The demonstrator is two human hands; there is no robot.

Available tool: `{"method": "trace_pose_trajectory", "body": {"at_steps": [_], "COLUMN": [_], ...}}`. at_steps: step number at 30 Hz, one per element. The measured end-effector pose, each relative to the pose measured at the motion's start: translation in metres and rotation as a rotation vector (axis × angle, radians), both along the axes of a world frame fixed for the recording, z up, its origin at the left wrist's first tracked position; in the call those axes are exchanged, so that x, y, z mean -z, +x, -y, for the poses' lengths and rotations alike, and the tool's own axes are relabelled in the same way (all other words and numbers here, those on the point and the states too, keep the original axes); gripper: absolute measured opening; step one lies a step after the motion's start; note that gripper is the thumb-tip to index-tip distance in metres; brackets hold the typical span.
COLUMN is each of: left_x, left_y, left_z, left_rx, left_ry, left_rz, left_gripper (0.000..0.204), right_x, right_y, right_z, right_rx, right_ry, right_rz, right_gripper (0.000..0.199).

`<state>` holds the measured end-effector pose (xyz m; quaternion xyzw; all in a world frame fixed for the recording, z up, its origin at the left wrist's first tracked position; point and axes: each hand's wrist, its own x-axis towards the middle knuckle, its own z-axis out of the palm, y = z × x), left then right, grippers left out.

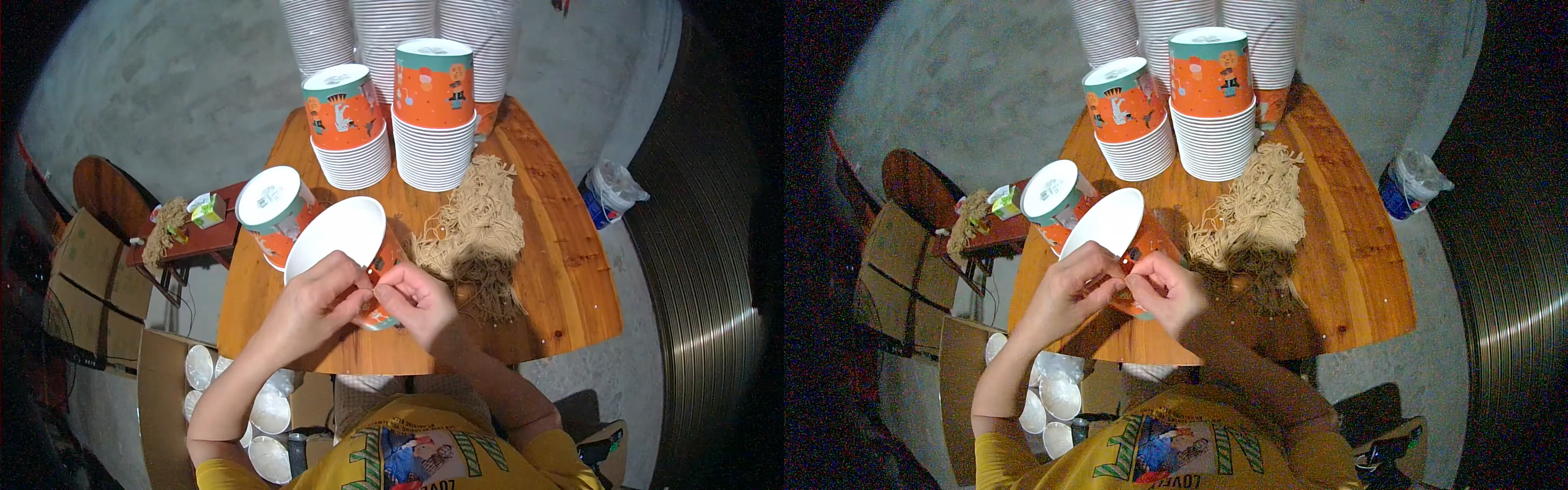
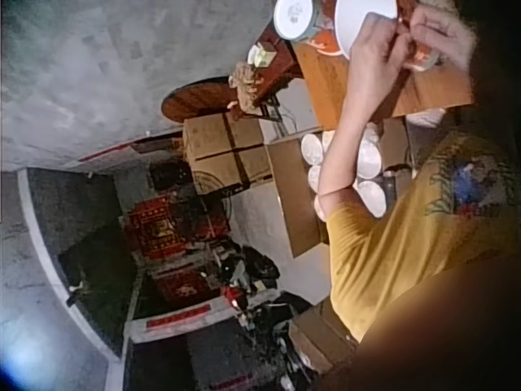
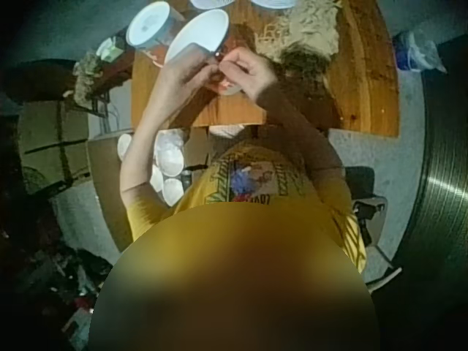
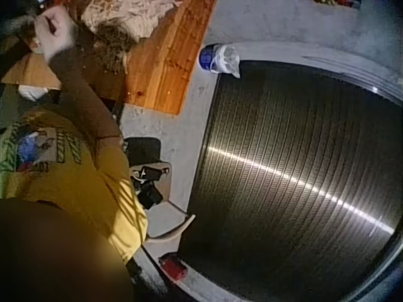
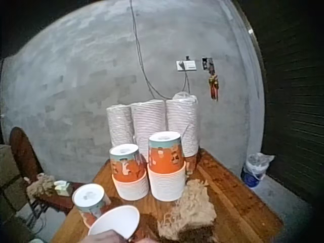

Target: Unpacking stacks of paper cups from a box and filling them with a shredded food product.

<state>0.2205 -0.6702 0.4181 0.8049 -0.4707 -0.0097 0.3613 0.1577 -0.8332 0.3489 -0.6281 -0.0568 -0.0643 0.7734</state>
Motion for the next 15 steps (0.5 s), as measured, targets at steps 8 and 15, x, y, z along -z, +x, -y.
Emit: {"method": "trace_pose_trajectory", "body": {"at_steps": [8,15], "left_x": [0.010,0.011], "left_y": [0.003,0.009], "left_z": [0.001,0.000], "left_rx": [-0.128,-0.137], "left_ry": [-0.117,-0.027], "left_rz": [-0.268,-0.331], "left_gripper": [0.018,0.031], "right_x": [0.004,0.009], "right_y": [0.002,0.011], "right_z": [-0.005,-0.005], "right_rx": [0.369,0.543], "right_ry": [-0.339,-0.497], "right_rz": [0.349,0.497], "right_gripper": [0.011,0.013]}}
